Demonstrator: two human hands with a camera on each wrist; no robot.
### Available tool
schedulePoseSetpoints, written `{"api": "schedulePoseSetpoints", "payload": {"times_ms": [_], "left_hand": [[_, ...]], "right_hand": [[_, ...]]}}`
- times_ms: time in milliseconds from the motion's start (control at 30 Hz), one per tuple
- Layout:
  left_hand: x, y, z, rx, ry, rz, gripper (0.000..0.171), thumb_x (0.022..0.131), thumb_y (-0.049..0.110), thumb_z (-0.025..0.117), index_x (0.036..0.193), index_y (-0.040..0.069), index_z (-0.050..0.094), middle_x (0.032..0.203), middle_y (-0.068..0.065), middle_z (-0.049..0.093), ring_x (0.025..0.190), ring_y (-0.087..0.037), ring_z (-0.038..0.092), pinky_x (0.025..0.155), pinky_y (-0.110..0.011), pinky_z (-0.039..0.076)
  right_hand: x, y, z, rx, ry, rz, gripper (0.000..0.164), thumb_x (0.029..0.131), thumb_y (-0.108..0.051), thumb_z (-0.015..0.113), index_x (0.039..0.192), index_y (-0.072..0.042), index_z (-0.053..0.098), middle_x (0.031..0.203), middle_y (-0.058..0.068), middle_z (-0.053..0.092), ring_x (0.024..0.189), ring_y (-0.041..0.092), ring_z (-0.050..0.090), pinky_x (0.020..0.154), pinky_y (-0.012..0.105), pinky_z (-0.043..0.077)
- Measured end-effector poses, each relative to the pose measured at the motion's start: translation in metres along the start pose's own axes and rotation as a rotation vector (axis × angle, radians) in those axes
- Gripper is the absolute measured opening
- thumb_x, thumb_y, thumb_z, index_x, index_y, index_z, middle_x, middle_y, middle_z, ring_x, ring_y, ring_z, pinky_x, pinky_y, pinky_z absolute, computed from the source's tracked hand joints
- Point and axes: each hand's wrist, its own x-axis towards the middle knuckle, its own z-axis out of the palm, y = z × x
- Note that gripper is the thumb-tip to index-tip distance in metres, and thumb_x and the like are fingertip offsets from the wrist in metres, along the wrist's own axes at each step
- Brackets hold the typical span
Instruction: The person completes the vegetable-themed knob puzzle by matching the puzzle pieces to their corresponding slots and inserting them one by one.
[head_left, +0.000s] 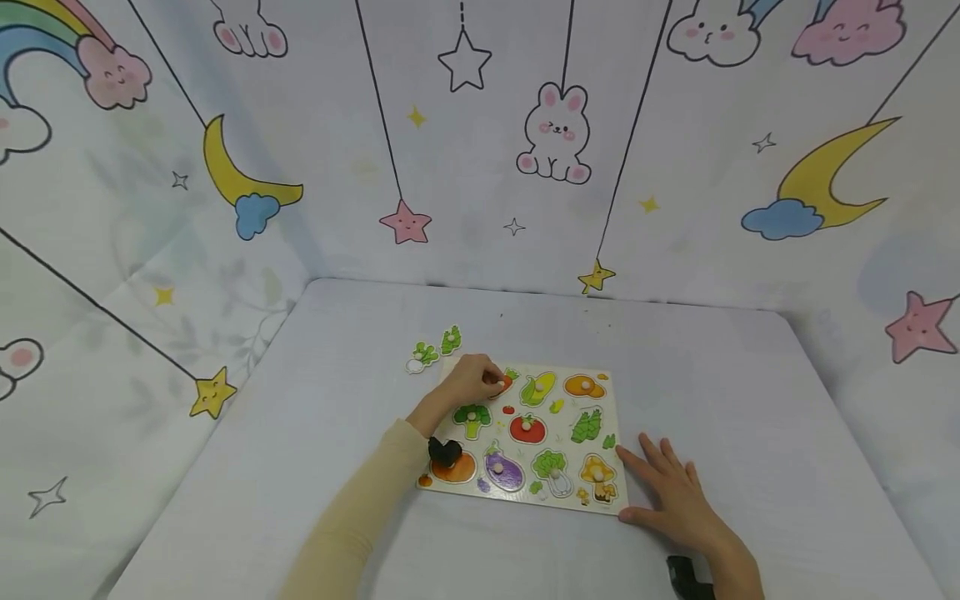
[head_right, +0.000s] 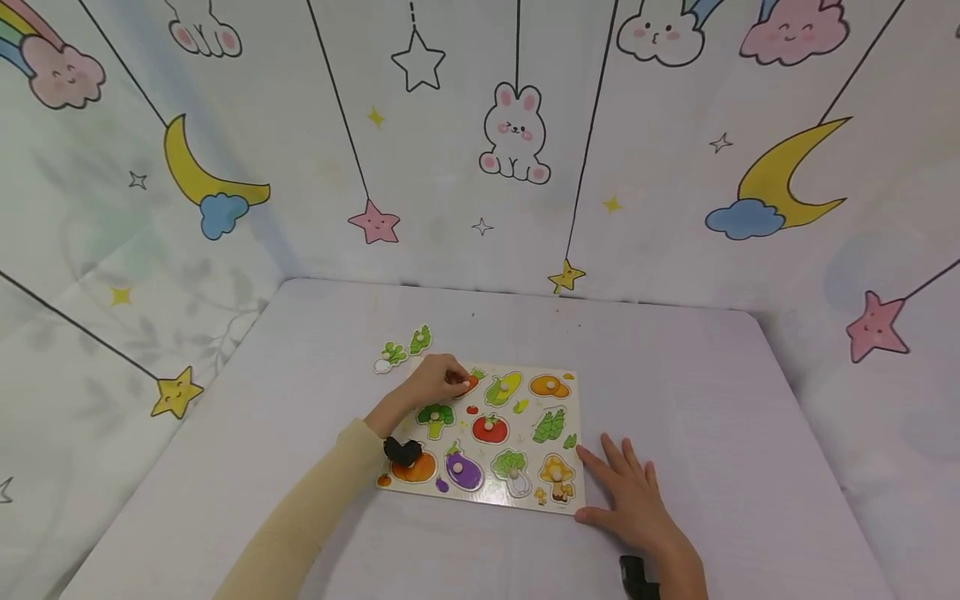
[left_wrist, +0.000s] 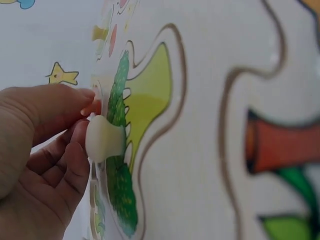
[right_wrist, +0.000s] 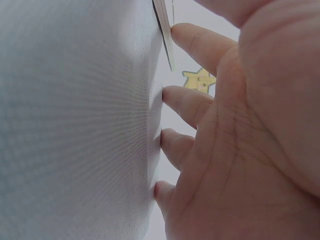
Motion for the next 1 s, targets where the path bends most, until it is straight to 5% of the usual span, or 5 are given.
{"api": "schedulePoseSetpoints", "payload": {"times_ms": [200,533,700,1000], "left_hand": [[-0.011,-0.011,-0.017,-0.079,0.133,-0.032,0.019,0.089,0.013,0.070,0.104,0.001,0.073,0.089,-0.009,0.065,0.077,-0.016,0.057,0.070,-0.029,0.050],[-0.040,-0.067,-0.055,-0.142,0.466,-0.215,0.029,0.082,0.008,0.075,0.108,-0.003,0.071,0.090,-0.017,0.063,0.079,-0.025,0.060,0.071,-0.031,0.048],[-0.048,-0.087,-0.061,-0.134,0.463,-0.322,0.030,0.082,0.009,0.075,0.109,-0.001,0.070,0.092,-0.016,0.063,0.081,-0.024,0.059,0.073,-0.030,0.046],[-0.047,-0.094,-0.057,-0.131,0.423,-0.355,0.022,0.082,0.009,0.072,0.102,-0.002,0.072,0.091,-0.015,0.066,0.080,-0.023,0.060,0.072,-0.029,0.046]], "right_hand": [[0.000,-0.002,0.000,0.015,0.000,-0.007,0.090,0.064,-0.047,0.083,0.143,-0.017,0.050,0.156,0.028,0.025,0.143,0.054,0.010,0.104,0.077,0.004],[0.000,0.000,0.000,0.006,0.002,0.002,0.091,0.064,-0.047,0.083,0.143,-0.018,0.050,0.156,0.028,0.024,0.144,0.053,0.009,0.104,0.077,0.004],[-0.001,0.001,0.000,0.012,0.006,0.003,0.091,0.063,-0.047,0.084,0.142,-0.017,0.051,0.156,0.028,0.025,0.144,0.054,0.009,0.104,0.077,0.004],[0.000,0.002,0.001,0.012,-0.005,0.003,0.092,0.063,-0.049,0.083,0.143,-0.019,0.050,0.157,0.027,0.023,0.145,0.053,0.008,0.105,0.077,0.003]]}}
